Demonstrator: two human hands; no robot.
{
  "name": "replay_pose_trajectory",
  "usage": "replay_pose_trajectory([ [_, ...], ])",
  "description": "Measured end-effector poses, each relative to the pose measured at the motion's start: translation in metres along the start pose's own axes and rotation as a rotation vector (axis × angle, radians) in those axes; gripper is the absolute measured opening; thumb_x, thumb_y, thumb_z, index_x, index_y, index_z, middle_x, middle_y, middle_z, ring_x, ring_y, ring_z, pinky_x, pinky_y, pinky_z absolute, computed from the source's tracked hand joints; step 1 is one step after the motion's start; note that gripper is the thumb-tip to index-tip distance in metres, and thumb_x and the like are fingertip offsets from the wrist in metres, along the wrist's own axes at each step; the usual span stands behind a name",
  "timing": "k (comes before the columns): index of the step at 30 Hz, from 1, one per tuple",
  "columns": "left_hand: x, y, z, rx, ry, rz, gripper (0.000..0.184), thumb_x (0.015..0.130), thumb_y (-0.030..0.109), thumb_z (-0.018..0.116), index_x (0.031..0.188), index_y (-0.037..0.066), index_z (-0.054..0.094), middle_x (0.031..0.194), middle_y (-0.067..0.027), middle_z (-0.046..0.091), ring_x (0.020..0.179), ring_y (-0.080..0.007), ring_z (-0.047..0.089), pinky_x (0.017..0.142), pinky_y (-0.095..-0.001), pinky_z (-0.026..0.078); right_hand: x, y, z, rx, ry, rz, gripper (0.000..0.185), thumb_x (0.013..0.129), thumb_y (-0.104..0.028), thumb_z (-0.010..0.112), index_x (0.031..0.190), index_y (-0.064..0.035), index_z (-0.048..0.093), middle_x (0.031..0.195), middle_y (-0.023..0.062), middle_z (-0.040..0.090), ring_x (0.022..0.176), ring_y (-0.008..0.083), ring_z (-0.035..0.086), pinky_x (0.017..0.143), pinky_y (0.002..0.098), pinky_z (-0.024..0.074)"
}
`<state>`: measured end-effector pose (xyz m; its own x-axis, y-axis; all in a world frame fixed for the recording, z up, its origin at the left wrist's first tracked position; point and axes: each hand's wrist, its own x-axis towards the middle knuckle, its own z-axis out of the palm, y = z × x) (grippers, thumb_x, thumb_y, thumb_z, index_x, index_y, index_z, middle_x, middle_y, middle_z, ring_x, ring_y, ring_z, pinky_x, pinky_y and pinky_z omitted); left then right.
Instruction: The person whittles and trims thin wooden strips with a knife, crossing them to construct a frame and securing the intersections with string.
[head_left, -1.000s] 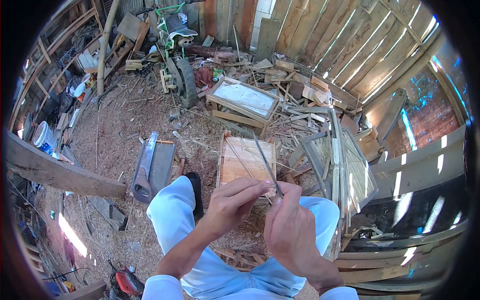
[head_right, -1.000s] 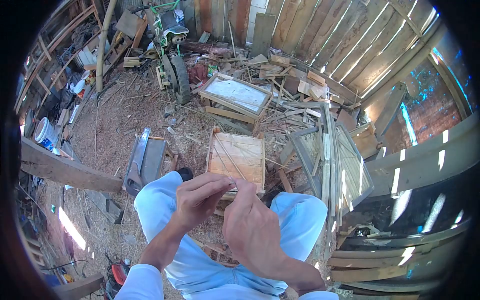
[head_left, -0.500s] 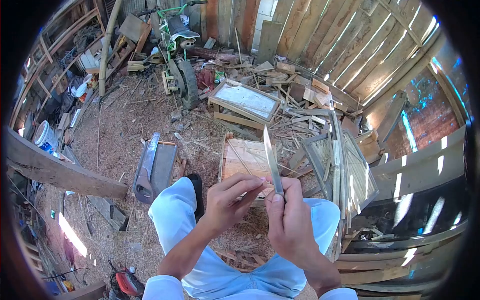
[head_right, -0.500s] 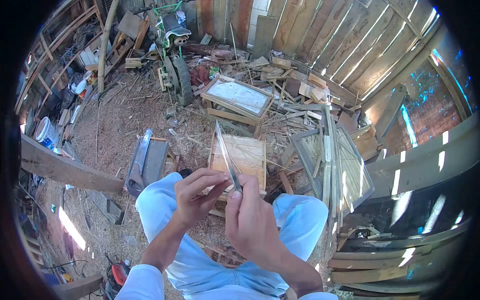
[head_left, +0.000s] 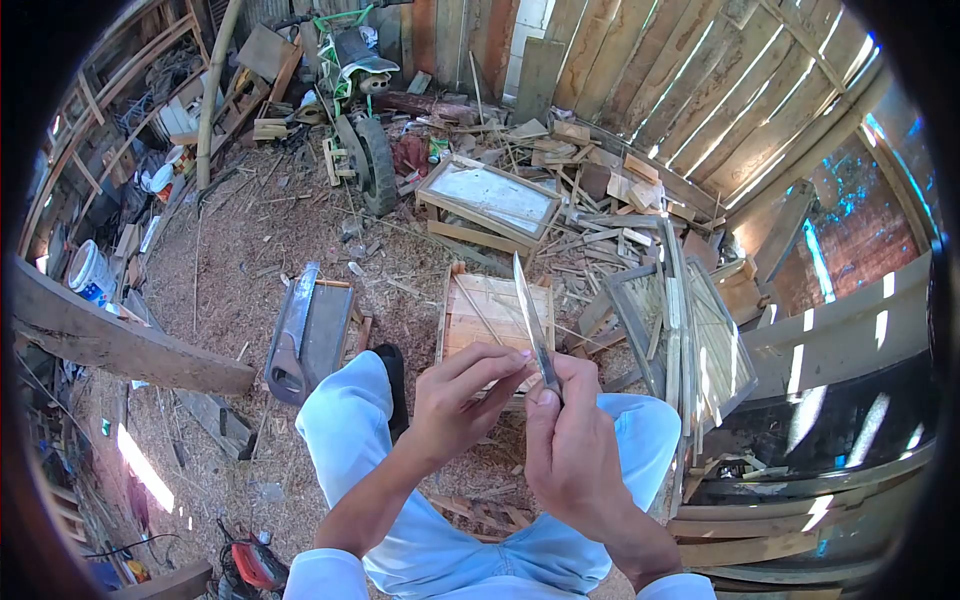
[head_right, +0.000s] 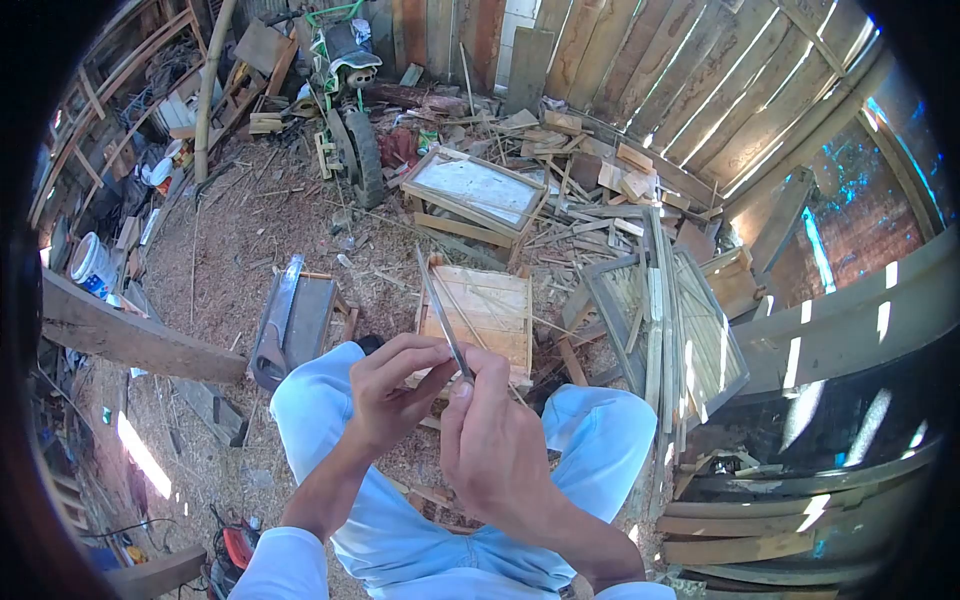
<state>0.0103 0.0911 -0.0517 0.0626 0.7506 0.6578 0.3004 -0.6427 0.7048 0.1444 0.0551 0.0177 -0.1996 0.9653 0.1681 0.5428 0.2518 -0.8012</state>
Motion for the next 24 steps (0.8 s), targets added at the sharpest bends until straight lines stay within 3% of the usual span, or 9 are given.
replay_pose_trajectory([
  [5, -0.006, -0.025, 0.016, -0.001, -0.057, -0.112, 0.018, 0.078, 0.002, 0.07, 0.096, 0.003, 0.067, 0.09, -0.0094, 0.067, 0.079, -0.0256, 0.067, 0.069, -0.0325, 0.053, 0.013, 0.005, -0.007, -0.01, 0.056, 0.023, 0.021, 0.094, -0.006, 0.041, 0.112, 0.0039, 0.037, 0.074, 0.0264, 0.058, 0.065, 0.0451, 0.06, 0.057, 0.0515, 0.0449],
  [11, -0.024, -0.083, 0.037, 0.035, -0.217, -0.256, 0.016, 0.078, 0.001, 0.071, 0.093, 0.002, 0.067, 0.086, -0.01, 0.067, 0.08, -0.0245, 0.067, 0.069, -0.0318, 0.053, 0.037, 0.026, -0.02, -0.088, 0.143, -0.018, 0.016, 0.094, -0.007, 0.04, 0.108, 0.0008, 0.036, 0.074, 0.0288, 0.057, 0.07, 0.0484, 0.058, 0.058, 0.0542, 0.0418],
  [15, -0.014, -0.075, 0.04, -0.019, -0.172, -0.234, 0.017, 0.078, 0.0, 0.07, 0.094, 0.001, 0.066, 0.089, -0.0108, 0.067, 0.08, -0.0247, 0.067, 0.07, -0.0328, 0.053, 0.04, 0.027, -0.029, -0.139, 0.139, -0.047, 0.017, 0.095, -0.008, 0.04, 0.109, 0.0001, 0.036, 0.072, 0.028, 0.057, 0.068, 0.0478, 0.059, 0.057, 0.054, 0.0426],
  [20, 0.008, -0.024, 0.028, 0.0, 0.005, 0.004, 0.023, 0.075, -0.003, 0.071, 0.097, 0.001, 0.066, 0.092, -0.0127, 0.067, 0.081, -0.0263, 0.067, 0.07, -0.033, 0.053, 0.023, 0.022, -0.018, -0.112, 0.117, -0.117, 0.018, 0.094, -0.008, 0.041, 0.11, 0.0003, 0.037, 0.071, 0.0273, 0.058, 0.066, 0.0463, 0.059, 0.056, 0.0528, 0.0438],
  [24, 0.003, -0.011, 0.017, 0.029, 0.037, 0.035, 0.027, 0.072, -0.005, 0.073, 0.098, 0.001, 0.066, 0.091, -0.0124, 0.067, 0.08, -0.0259, 0.067, 0.068, -0.0318, 0.053, 0.012, 0.014, -0.011, -0.042, 0.025, -0.108, 0.02, 0.094, -0.008, 0.041, 0.112, 0.0014, 0.038, 0.071, 0.0268, 0.058, 0.065, 0.0456, 0.06, 0.055, 0.0516, 0.044],
])
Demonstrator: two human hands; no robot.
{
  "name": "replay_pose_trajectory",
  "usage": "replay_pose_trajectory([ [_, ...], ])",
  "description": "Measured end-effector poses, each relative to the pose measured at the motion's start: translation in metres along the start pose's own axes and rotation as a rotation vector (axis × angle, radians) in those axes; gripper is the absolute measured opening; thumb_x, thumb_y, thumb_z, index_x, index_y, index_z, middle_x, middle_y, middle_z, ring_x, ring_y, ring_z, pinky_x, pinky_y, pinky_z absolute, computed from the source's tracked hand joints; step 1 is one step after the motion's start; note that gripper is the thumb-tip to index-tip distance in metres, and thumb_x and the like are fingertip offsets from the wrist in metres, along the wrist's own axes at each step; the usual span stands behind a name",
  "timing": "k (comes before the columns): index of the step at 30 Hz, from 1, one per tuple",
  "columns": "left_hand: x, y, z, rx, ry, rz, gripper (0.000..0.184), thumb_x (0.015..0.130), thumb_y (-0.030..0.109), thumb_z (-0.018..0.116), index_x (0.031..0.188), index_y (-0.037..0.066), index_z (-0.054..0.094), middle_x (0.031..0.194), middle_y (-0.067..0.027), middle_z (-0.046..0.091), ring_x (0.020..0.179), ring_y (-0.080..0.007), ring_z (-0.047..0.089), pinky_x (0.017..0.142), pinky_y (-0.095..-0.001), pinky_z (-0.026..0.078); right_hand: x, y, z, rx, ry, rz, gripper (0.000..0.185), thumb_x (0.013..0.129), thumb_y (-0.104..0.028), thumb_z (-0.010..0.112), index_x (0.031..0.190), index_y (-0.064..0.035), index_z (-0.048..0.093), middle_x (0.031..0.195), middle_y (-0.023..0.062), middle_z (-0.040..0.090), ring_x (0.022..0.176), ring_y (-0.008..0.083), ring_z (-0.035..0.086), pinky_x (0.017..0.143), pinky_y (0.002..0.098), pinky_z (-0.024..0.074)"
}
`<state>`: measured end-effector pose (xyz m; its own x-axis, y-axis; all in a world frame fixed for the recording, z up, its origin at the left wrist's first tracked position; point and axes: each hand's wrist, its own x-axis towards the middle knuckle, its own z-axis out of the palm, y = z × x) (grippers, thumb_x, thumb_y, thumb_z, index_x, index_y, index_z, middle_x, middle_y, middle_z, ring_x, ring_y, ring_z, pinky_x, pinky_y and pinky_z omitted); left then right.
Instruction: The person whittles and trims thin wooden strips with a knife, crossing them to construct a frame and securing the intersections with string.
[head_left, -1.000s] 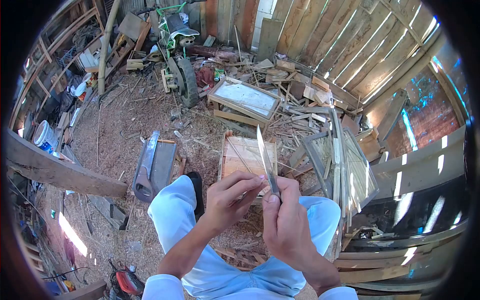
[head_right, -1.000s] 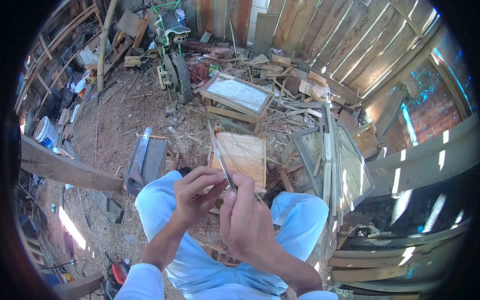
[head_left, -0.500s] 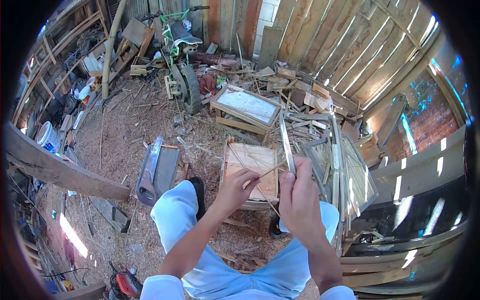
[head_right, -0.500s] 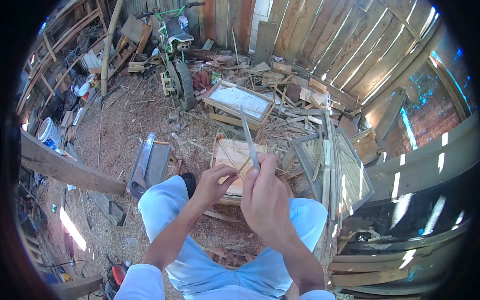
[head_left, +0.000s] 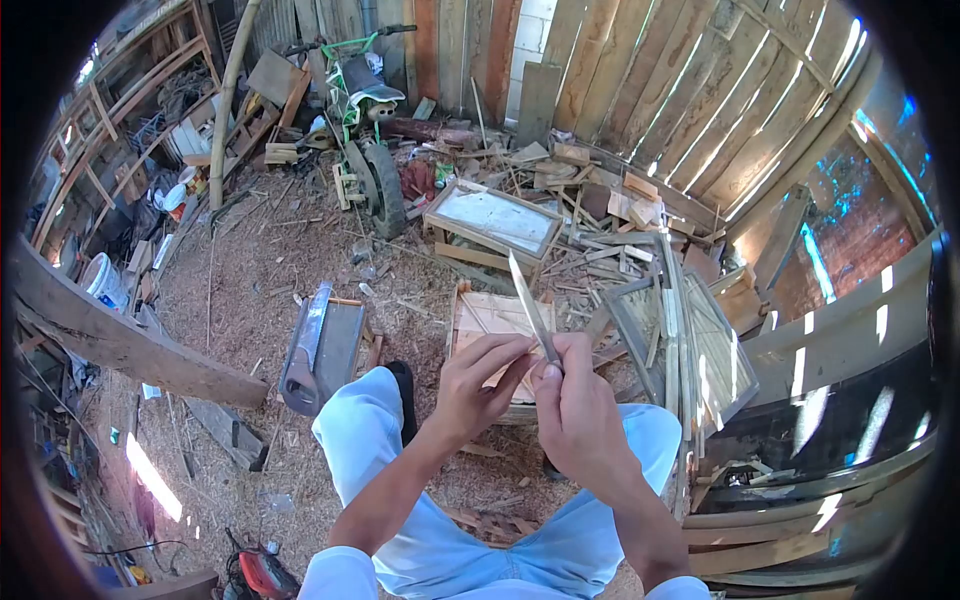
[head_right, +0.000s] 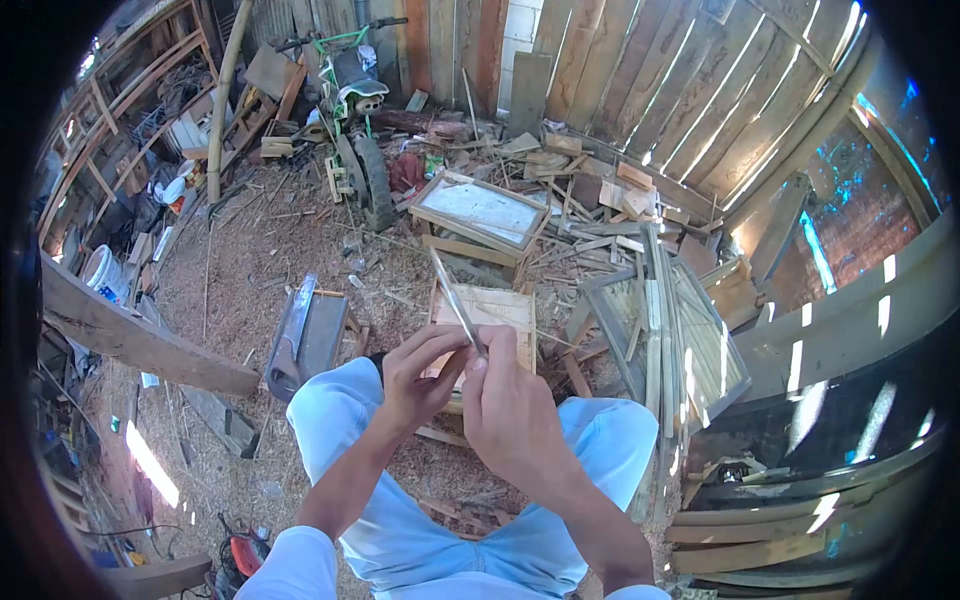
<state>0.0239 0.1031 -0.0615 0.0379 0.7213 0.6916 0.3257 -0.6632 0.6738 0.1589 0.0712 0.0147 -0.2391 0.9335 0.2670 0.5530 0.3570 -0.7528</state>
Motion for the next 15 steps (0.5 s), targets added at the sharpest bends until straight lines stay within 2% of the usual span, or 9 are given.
replay_pose_trajectory([
  [9, -0.007, 0.004, -0.017, -0.022, -0.015, -0.024, 0.029, 0.069, -0.01, 0.073, 0.095, 0.0, 0.066, 0.088, -0.0124, 0.067, 0.077, -0.0231, 0.067, 0.065, -0.0291, 0.053, -0.003, -0.01, 0.005, 0.134, -0.084, 0.103, 0.021, 0.095, -0.008, 0.04, 0.113, 0.0021, 0.038, 0.071, 0.0248, 0.058, 0.067, 0.0435, 0.061, 0.057, 0.0484, 0.0441],
  [11, -0.008, 0.001, -0.018, 0.007, -0.011, -0.031, 0.025, 0.073, -0.003, 0.073, 0.097, 0.004, 0.067, 0.091, -0.0083, 0.067, 0.075, -0.022, 0.068, 0.062, -0.0295, 0.054, -0.004, -0.012, 0.007, 0.119, -0.099, 0.115, 0.021, 0.095, -0.008, 0.04, 0.113, 0.0022, 0.037, 0.071, 0.0244, 0.058, 0.066, 0.0433, 0.061, 0.056, 0.0482, 0.0445],
  [15, -0.009, 0.0, -0.018, 0.005, -0.007, -0.011, 0.025, 0.073, -0.003, 0.073, 0.096, 0.004, 0.067, 0.091, -0.0087, 0.067, 0.075, -0.0222, 0.068, 0.062, -0.0295, 0.054, -0.006, -0.013, 0.008, 0.14, -0.118, 0.145, 0.022, 0.095, -0.008, 0.039, 0.114, 0.0029, 0.037, 0.07, 0.023, 0.059, 0.063, 0.0417, 0.061, 0.054, 0.0476, 0.0454],
])
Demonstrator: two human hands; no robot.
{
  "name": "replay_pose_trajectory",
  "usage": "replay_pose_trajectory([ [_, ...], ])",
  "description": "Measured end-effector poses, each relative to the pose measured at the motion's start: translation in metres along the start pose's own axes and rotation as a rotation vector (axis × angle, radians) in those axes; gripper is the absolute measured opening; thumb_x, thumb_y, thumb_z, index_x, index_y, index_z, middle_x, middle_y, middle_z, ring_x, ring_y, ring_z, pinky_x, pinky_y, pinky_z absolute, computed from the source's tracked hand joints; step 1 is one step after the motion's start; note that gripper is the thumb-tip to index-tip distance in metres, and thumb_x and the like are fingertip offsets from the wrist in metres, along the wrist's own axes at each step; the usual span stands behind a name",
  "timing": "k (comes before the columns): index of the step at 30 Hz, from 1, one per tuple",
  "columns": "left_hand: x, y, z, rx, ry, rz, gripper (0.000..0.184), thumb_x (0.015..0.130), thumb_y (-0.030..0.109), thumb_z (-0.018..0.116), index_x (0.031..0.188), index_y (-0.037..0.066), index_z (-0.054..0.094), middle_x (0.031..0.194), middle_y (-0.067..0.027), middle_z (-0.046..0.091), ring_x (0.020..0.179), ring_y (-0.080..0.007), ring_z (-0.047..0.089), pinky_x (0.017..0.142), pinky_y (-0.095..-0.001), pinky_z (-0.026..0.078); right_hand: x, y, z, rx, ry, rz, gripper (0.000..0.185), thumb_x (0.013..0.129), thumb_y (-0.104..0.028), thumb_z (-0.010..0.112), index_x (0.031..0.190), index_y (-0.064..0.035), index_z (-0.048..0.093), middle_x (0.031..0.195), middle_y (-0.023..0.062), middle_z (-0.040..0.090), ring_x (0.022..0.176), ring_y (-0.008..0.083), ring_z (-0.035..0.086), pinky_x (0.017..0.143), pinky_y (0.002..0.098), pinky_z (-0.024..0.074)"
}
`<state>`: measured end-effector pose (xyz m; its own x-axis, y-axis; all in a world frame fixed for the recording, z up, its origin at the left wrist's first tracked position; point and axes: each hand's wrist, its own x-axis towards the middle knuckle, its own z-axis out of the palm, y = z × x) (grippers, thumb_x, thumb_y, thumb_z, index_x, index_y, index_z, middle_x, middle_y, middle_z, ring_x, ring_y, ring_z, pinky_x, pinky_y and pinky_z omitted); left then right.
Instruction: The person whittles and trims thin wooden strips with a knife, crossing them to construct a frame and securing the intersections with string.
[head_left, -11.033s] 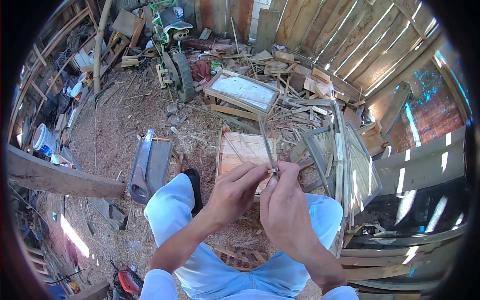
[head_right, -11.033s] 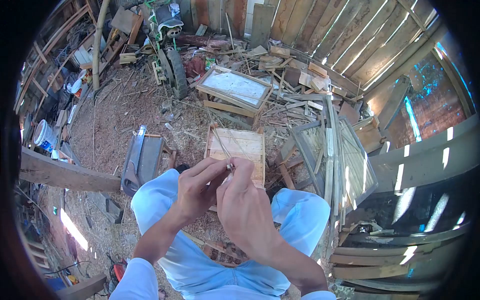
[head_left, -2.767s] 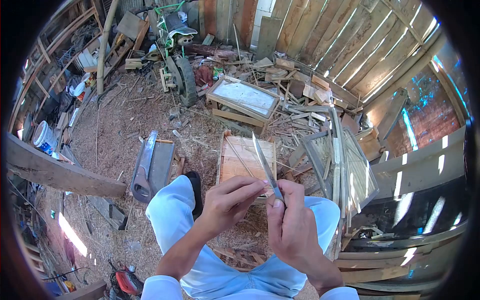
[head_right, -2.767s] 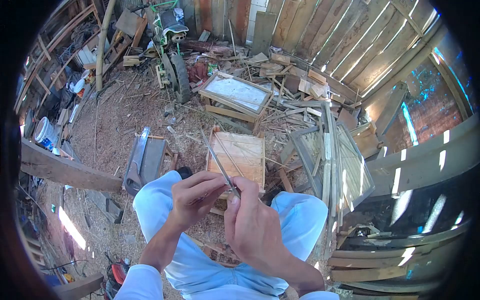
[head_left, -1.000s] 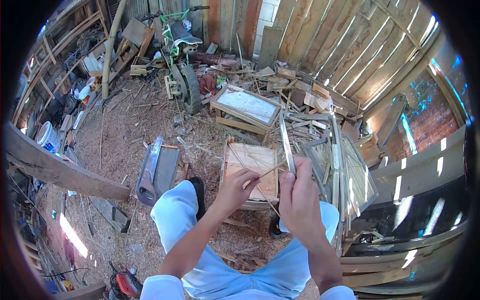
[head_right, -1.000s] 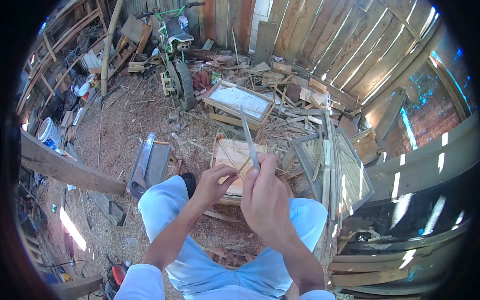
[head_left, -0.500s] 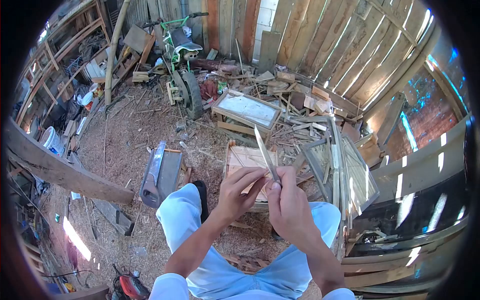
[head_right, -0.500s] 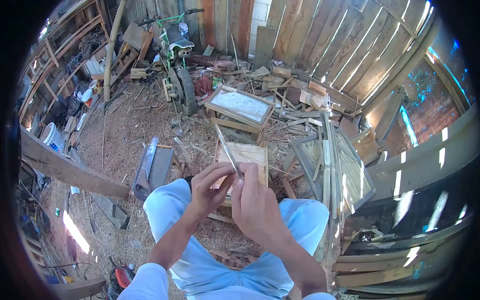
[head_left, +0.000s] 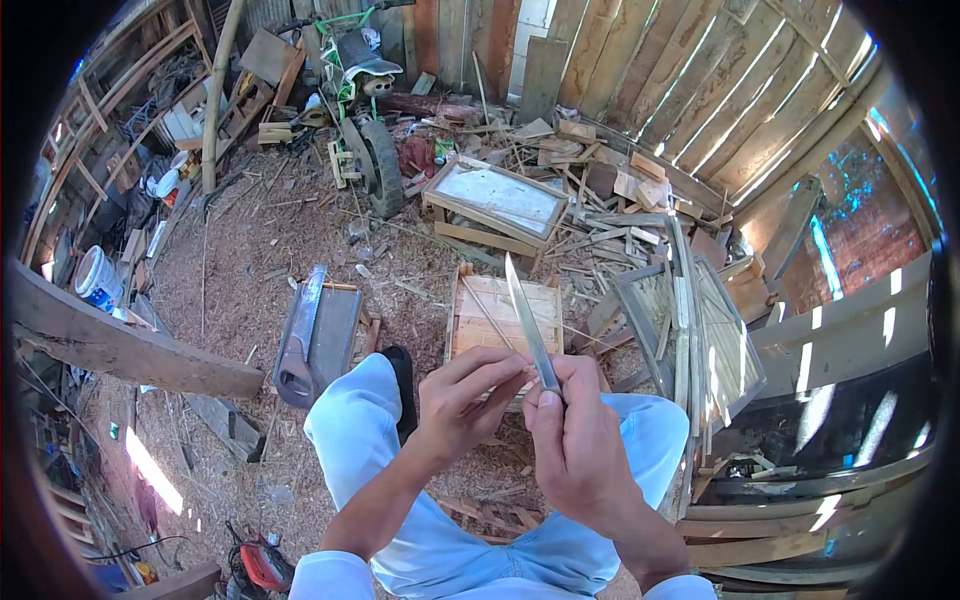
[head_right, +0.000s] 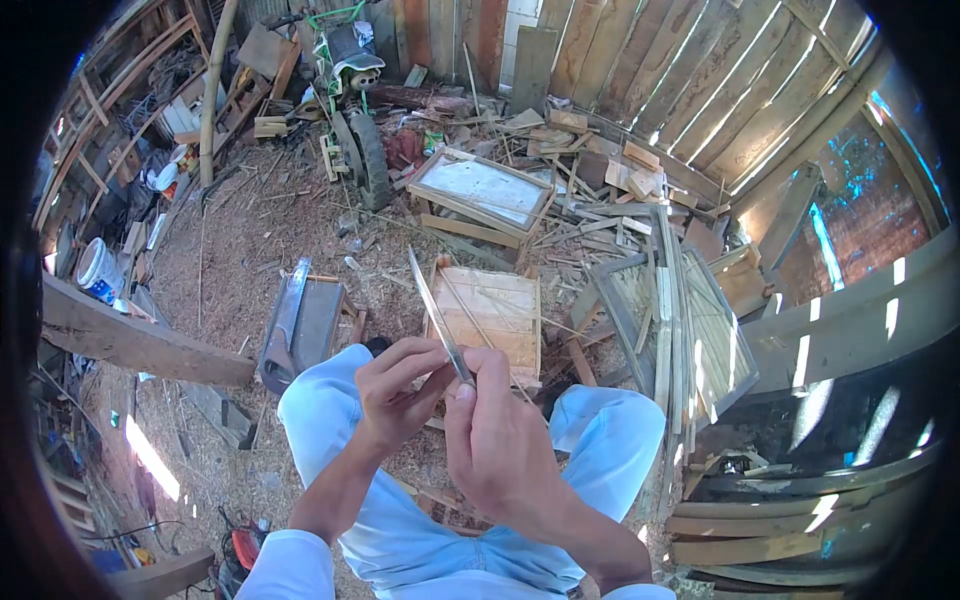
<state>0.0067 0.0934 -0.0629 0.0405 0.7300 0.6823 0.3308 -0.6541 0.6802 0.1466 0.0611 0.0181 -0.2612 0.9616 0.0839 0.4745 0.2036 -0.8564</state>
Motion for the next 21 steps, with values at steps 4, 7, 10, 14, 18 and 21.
replay_pose_trajectory([
  [4, 0.0, 0.001, 0.001, -0.024, -0.001, -0.014, 0.025, 0.072, -0.003, 0.073, 0.096, 0.003, 0.067, 0.09, -0.009, 0.067, 0.074, -0.022, 0.068, 0.062, -0.029, 0.054, -0.001, -0.002, -0.001, -0.001, 0.008, -0.013, 0.023, 0.096, -0.008, 0.038, 0.115, 0.0036, 0.037, 0.07, 0.0228, 0.059, 0.06, 0.041, 0.061, 0.053, 0.0473, 0.0463],
  [7, -0.001, 0.0, 0.002, -0.034, -0.003, -0.014, 0.025, 0.072, -0.003, 0.073, 0.096, 0.003, 0.067, 0.09, -0.0089, 0.067, 0.074, -0.0218, 0.068, 0.062, -0.0286, 0.054, -0.002, -0.002, -0.001, 0.014, 0.015, -0.026, 0.024, 0.096, -0.008, 0.038, 0.116, 0.0045, 0.037, 0.07, 0.0234, 0.059, 0.06, 0.041, 0.061, 0.053, 0.0468, 0.0468],
  [10, -0.002, 0.0, 0.003, -0.027, -0.004, -0.003, 0.026, 0.072, -0.003, 0.074, 0.096, 0.003, 0.067, 0.089, -0.0088, 0.067, 0.074, -0.0217, 0.067, 0.061, -0.0284, 0.054, -0.004, -0.001, -0.002, 0.013, 0.001, -0.023, 0.026, 0.095, -0.007, 0.038, 0.118, 0.0057, 0.036, 0.07, 0.024, 0.059, 0.06, 0.0407, 0.062, 0.052, 0.0467, 0.0471],
  [14, 0.0, 0.004, 0.003, 0.026, -0.005, 0.036, 0.026, 0.072, -0.003, 0.074, 0.096, 0.003, 0.067, 0.089, -0.0087, 0.067, 0.073, -0.0216, 0.067, 0.059, -0.0283, 0.053, -0.005, -0.001, -0.002, -0.011, 0.016, -0.053, 0.028, 0.094, -0.005, 0.04, 0.119, 0.0066, 0.036, 0.07, 0.0251, 0.059, 0.061, 0.0407, 0.062, 0.052, 0.0471, 0.0475],
  [18, -0.001, 0.006, 0.002, 0.035, -0.034, 0.028, 0.026, 0.072, -0.004, 0.073, 0.095, 0.002, 0.066, 0.089, -0.0089, 0.067, 0.074, -0.0221, 0.067, 0.059, -0.0289, 0.053, -0.007, -0.008, -0.003, -0.11, 0.025, -0.027, 0.027, 0.093, -0.004, 0.041, 0.118, 0.0046, 0.036, 0.071, 0.0242, 0.059, 0.061, 0.0418, 0.061, 0.053, 0.0481, 0.046],
  [21, 0.0, 0.006, 0.002, 0.032, -0.054, 0.044, 0.025, 0.071, -0.005, 0.072, 0.095, 0.002, 0.066, 0.089, -0.0093, 0.066, 0.074, -0.0228, 0.066, 0.059, -0.0299, 0.053, -0.008, -0.011, -0.003, -0.193, 0.028, -0.026, 0.024, 0.095, -0.006, 0.039, 0.117, 0.0023, 0.036, 0.07, 0.0229, 0.058, 0.062, 0.0434, 0.059, 0.053, 0.05, 0.0438],
])
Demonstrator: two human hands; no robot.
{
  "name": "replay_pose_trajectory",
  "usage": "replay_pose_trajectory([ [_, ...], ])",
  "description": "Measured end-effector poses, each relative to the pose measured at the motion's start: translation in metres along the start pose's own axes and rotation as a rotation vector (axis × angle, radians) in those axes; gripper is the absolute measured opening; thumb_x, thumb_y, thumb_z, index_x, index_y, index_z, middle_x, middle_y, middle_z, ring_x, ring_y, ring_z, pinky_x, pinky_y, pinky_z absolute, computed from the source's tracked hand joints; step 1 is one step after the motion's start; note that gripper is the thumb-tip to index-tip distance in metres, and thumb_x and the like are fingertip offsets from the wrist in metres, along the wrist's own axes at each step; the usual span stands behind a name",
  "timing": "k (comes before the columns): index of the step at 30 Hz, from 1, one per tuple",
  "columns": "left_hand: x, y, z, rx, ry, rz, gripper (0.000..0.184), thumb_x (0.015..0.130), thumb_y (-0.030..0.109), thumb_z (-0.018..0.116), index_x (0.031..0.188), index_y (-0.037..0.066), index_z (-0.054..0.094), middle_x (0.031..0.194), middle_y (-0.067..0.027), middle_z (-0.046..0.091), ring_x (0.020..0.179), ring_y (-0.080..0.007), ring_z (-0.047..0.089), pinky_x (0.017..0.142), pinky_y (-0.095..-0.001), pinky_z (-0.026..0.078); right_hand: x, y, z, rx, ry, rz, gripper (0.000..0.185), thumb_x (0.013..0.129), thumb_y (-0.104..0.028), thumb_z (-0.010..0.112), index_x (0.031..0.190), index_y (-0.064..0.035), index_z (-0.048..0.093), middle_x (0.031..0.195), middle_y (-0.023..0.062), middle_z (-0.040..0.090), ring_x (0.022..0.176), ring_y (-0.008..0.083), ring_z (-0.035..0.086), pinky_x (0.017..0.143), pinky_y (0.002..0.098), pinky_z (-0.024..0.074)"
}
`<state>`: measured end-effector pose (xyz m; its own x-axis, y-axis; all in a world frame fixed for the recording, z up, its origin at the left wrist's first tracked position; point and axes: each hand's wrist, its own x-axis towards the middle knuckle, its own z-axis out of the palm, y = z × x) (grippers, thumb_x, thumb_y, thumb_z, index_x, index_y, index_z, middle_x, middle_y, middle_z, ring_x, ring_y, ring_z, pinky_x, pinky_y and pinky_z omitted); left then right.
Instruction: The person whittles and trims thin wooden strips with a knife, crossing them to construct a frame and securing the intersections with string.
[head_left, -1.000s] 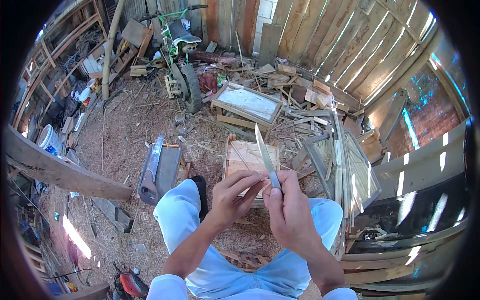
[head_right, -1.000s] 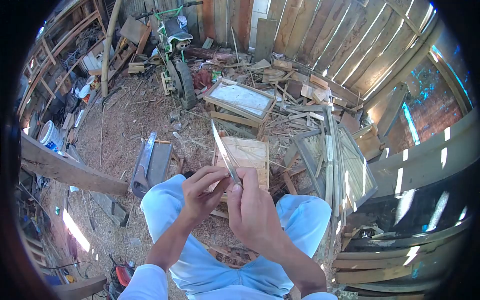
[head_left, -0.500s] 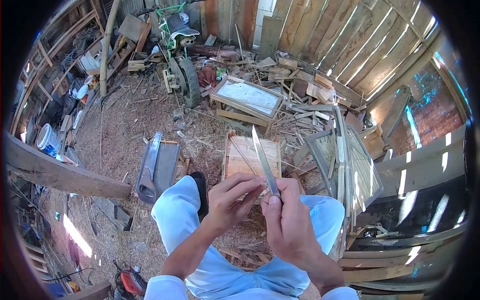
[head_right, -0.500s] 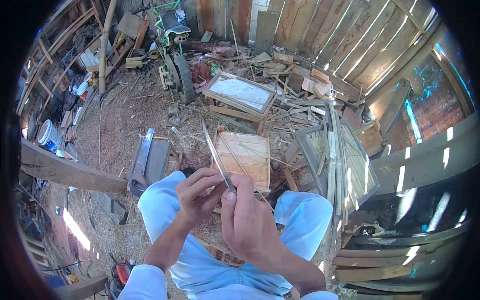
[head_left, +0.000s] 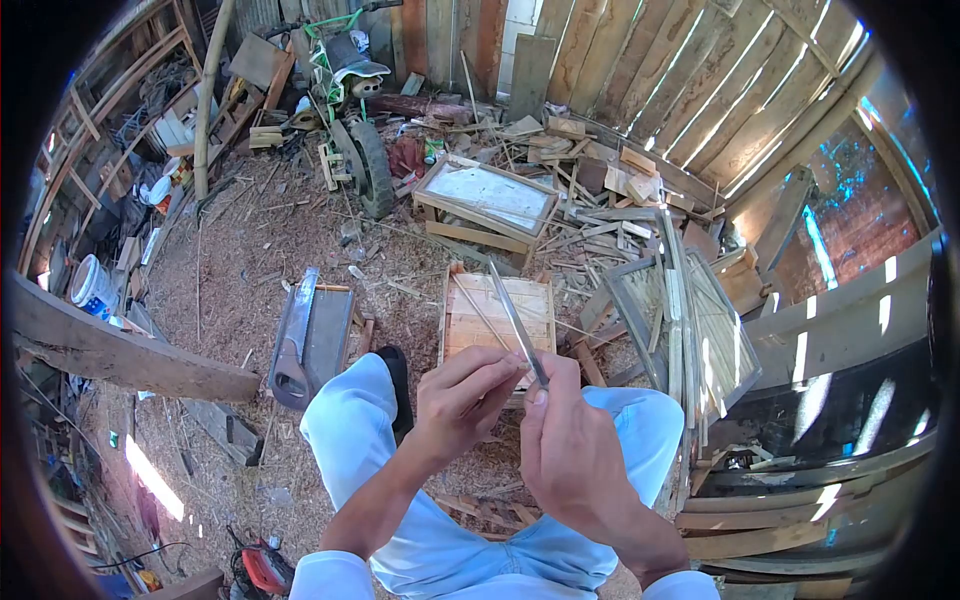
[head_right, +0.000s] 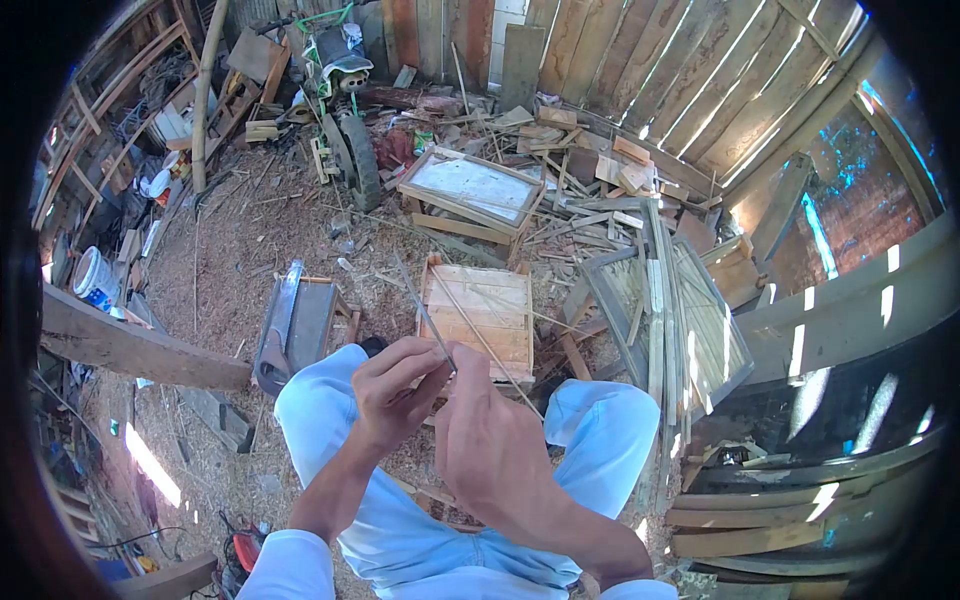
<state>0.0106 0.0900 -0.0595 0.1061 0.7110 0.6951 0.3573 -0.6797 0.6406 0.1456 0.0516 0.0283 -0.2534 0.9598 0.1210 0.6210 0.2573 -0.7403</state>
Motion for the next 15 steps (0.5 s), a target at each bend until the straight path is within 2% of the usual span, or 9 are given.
replay_pose_trajectory([
  [2, 0.002, 0.002, 0.002, -0.01, 0.012, 0.015, 0.022, 0.07, -0.011, 0.071, 0.088, -0.003, 0.063, 0.083, -0.0119, 0.066, 0.072, -0.023, 0.066, 0.06, -0.0289, 0.053, 0.0, -0.001, 0.0, -0.047, 0.016, -0.037, 0.024, 0.094, -0.005, 0.039, 0.117, 0.0025, 0.035, 0.07, 0.0235, 0.058, 0.061, 0.0444, 0.059, 0.052, 0.0511, 0.0433],
  [5, 0.003, 0.002, 0.004, -0.009, 0.018, 0.049, 0.022, 0.069, -0.012, 0.071, 0.088, -0.004, 0.063, 0.082, -0.0121, 0.066, 0.072, -0.0231, 0.066, 0.06, -0.029, 0.053, -0.001, -0.004, -0.001, -0.069, -0.005, 0.007, 0.023, 0.093, -0.004, 0.041, 0.115, 0.0033, 0.036, 0.069, 0.0242, 0.057, 0.061, 0.045, 0.058, 0.054, 0.0514, 0.0436],
  [7, 0.003, 0.004, 0.006, -0.003, 0.006, 0.06, 0.022, 0.069, -0.011, 0.071, 0.088, -0.004, 0.063, 0.083, -0.0125, 0.066, 0.072, -0.0236, 0.066, 0.06, -0.0292, 0.053, -0.003, -0.005, -0.003, -0.166, -0.023, 0.011, 0.037, 0.086, -0.004, 0.05, 0.118, 0.0079, 0.036, 0.083, 0.0301, 0.059, 0.064, 0.0428, 0.062, 0.056, 0.0461, 0.0495],
  [11, 0.003, 0.006, 0.009, -0.001, -0.03, 0.098, 0.022, 0.069, -0.01, 0.071, 0.089, -0.003, 0.063, 0.083, -0.0128, 0.066, 0.072, -0.025, 0.066, 0.061, -0.0297, 0.053, -0.006, -0.011, -0.017, -0.223, -0.097, 0.054, 0.035, 0.084, -0.003, 0.05, 0.113, 0.0098, 0.035, 0.081, 0.0292, 0.058, 0.066, 0.0427, 0.062, 0.056, 0.0459, 0.0494],
  [13, 0.003, 0.008, 0.009, -0.008, -0.05, 0.096, 0.022, 0.069, -0.01, 0.071, 0.088, -0.003, 0.063, 0.084, -0.0122, 0.066, 0.072, -0.025, 0.066, 0.061, -0.0297, 0.053, -0.007, -0.013, -0.023, -0.265, -0.214, 0.114, 0.032, 0.082, 0.0, 0.049, 0.108, 0.0107, 0.034, 0.08, 0.0287, 0.057, 0.066, 0.0426, 0.062, 0.055, 0.0462, 0.0487],
  [15, 0.002, 0.011, 0.01, -0.009, -0.074, 0.092, 0.021, 0.07, -0.01, 0.071, 0.088, -0.002, 0.063, 0.084, -0.0117, 0.066, 0.073, -0.0249, 0.066, 0.062, -0.0298, 0.053, -0.009, -0.012, -0.027, -0.288, -0.214, 0.091, 0.031, 0.081, 0.001, 0.048, 0.107, 0.0103, 0.033, 0.08, 0.0283, 0.057, 0.065, 0.0431, 0.061, 0.054, 0.0467, 0.0481],
])
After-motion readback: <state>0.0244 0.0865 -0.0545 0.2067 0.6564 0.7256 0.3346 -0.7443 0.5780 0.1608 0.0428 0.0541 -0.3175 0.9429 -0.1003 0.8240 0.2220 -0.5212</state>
